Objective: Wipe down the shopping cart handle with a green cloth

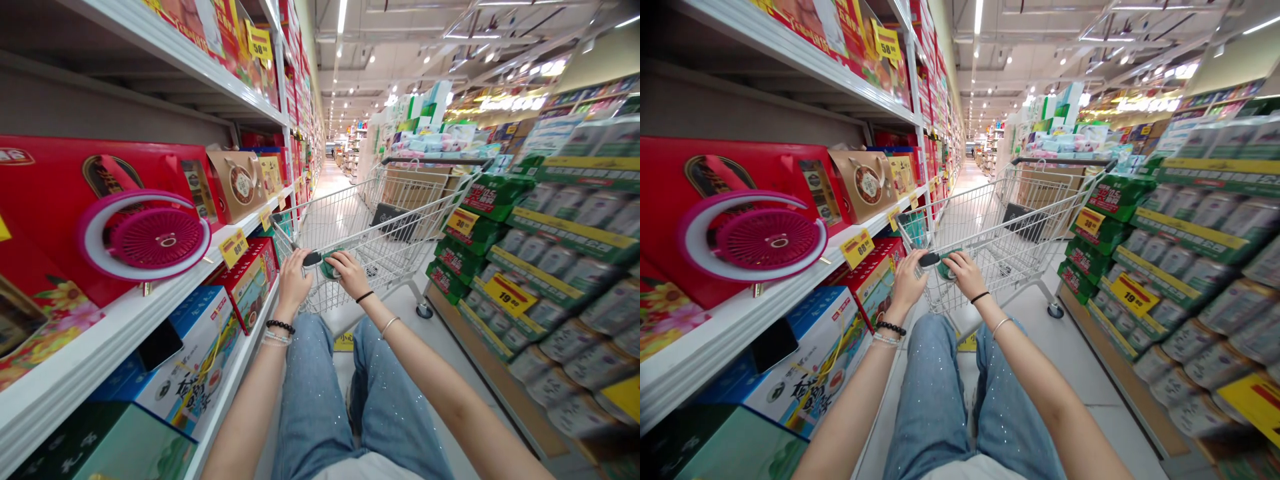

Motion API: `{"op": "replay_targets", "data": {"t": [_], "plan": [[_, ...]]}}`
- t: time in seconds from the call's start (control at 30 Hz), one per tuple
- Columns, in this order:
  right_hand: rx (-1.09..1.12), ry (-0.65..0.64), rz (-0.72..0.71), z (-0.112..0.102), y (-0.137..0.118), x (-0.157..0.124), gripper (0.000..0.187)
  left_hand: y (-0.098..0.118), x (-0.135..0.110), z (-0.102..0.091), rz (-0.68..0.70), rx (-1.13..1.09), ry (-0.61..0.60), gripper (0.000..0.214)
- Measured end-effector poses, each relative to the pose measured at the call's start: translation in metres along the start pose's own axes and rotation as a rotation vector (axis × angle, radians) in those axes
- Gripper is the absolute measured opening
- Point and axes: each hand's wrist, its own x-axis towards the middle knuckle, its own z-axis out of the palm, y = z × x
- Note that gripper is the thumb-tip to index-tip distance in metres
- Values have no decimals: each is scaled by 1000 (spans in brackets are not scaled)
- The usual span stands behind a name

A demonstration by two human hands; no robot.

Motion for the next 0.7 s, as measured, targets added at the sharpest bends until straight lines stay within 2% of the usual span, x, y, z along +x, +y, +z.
{"op": "replay_targets", "data": {"t": [0.13,0.27,0.37,0.57,0.7], "plan": [[-6,55,50,-1,7,2,49,13,4,4,3,134,31,52],[29,17,12,2,12,0,47,32,13,17,56,159,-24,53],[40,4,-8,1,15,0,50,42,19,23,30,177,-45,54],[8,85,120,4,25,11,57,36,17,34,-21,192,-18,63],[16,63,112,9,26,13,55,27,15,40,-6,195,9,65]]}}
